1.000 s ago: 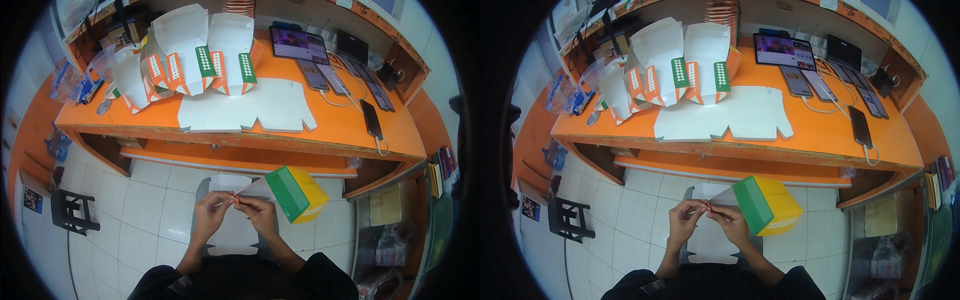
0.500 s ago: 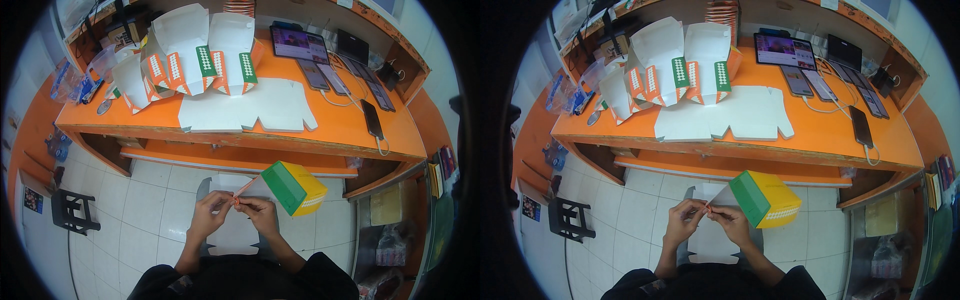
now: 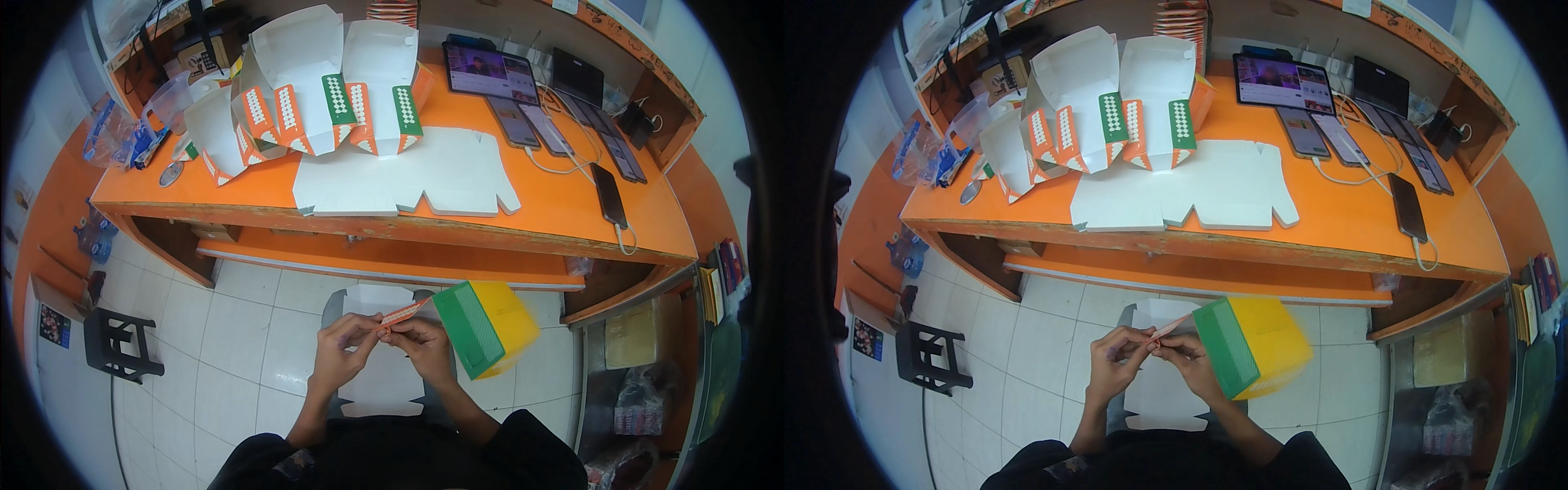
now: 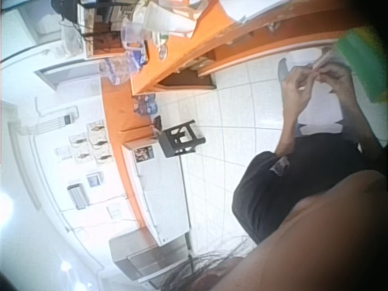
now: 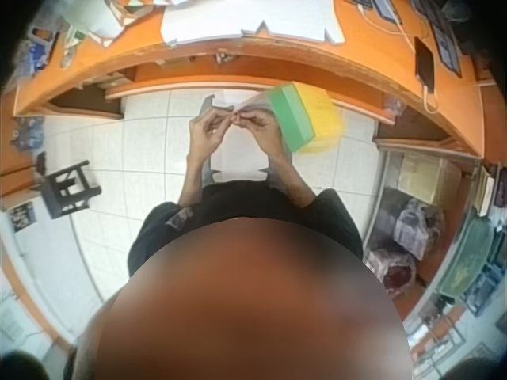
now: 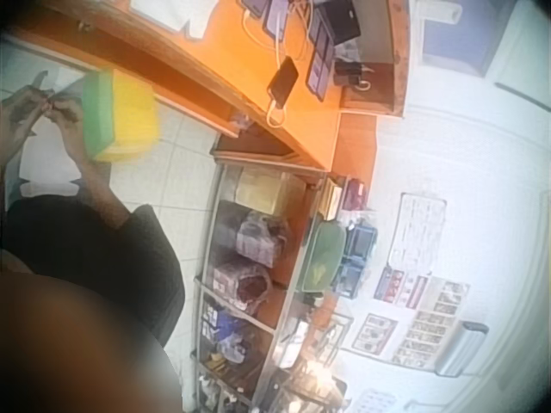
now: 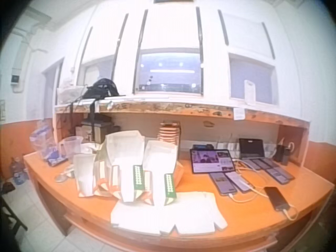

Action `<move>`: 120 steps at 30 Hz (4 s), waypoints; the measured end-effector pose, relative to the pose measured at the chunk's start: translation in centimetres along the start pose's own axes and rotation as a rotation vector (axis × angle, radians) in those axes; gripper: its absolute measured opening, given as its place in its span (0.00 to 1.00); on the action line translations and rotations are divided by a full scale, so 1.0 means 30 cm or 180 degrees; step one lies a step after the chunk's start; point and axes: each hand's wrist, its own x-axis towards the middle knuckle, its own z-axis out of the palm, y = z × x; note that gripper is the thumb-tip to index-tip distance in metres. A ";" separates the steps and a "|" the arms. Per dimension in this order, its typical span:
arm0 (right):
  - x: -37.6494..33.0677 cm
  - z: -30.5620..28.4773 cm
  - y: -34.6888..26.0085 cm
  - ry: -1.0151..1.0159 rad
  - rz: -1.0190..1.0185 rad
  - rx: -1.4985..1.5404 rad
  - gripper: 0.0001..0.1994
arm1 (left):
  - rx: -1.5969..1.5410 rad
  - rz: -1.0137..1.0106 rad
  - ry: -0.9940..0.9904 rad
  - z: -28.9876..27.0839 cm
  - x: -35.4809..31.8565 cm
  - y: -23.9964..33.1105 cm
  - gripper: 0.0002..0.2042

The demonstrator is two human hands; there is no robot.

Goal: The person folds flat cardboard pieces into small rectangular boxes by hand, aligning edges and tucking flaps to form the shape. They repeat the process for multiple units and stack the finished boxes on the table.

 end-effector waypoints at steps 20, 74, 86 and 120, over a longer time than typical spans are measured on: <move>-0.011 -0.014 -0.011 0.0198 0.0188 0.0373 0.08 | 0.0546 0.0687 0.0302 0.042 -0.012 -0.017 0.04; -0.008 0.017 0.026 0.0087 -0.0241 -0.0298 0.09 | 0.0333 0.0393 0.0623 0.025 -0.022 -0.029 0.05; -0.042 0.023 0.047 0.0236 -0.0074 0.0048 0.10 | 0.0513 0.0407 0.0398 0.014 -0.027 -0.052 0.06; -0.044 0.014 0.011 0.0181 0.0152 0.0553 0.08 | 0.0540 0.0506 0.0491 0.038 -0.044 -0.009 0.07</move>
